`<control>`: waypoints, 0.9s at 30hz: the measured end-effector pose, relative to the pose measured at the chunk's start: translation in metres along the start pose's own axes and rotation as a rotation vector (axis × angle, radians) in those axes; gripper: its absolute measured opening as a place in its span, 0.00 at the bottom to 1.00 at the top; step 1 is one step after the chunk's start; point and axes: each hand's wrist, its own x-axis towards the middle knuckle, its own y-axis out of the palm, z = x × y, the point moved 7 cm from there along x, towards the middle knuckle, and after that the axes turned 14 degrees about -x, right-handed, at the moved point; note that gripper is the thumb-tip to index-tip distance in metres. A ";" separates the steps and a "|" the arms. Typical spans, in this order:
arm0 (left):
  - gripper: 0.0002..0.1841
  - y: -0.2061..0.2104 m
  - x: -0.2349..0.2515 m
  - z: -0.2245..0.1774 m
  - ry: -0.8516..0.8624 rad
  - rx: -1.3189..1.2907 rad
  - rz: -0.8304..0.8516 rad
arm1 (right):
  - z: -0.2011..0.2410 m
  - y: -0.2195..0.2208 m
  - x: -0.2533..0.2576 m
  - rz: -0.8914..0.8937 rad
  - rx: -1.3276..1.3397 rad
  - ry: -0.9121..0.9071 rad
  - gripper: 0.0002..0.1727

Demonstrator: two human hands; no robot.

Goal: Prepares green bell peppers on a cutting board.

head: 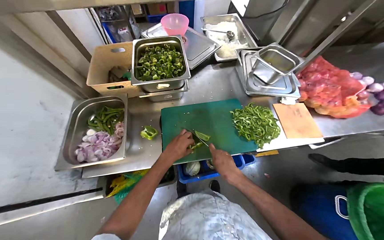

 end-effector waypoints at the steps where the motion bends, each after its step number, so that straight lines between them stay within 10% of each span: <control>1: 0.15 -0.003 -0.003 0.001 -0.015 -0.030 -0.008 | 0.000 -0.001 0.001 0.002 0.000 -0.005 0.28; 27: 0.05 -0.010 -0.027 0.008 0.106 -0.062 -0.136 | 0.012 -0.037 -0.050 0.001 -0.090 -0.057 0.25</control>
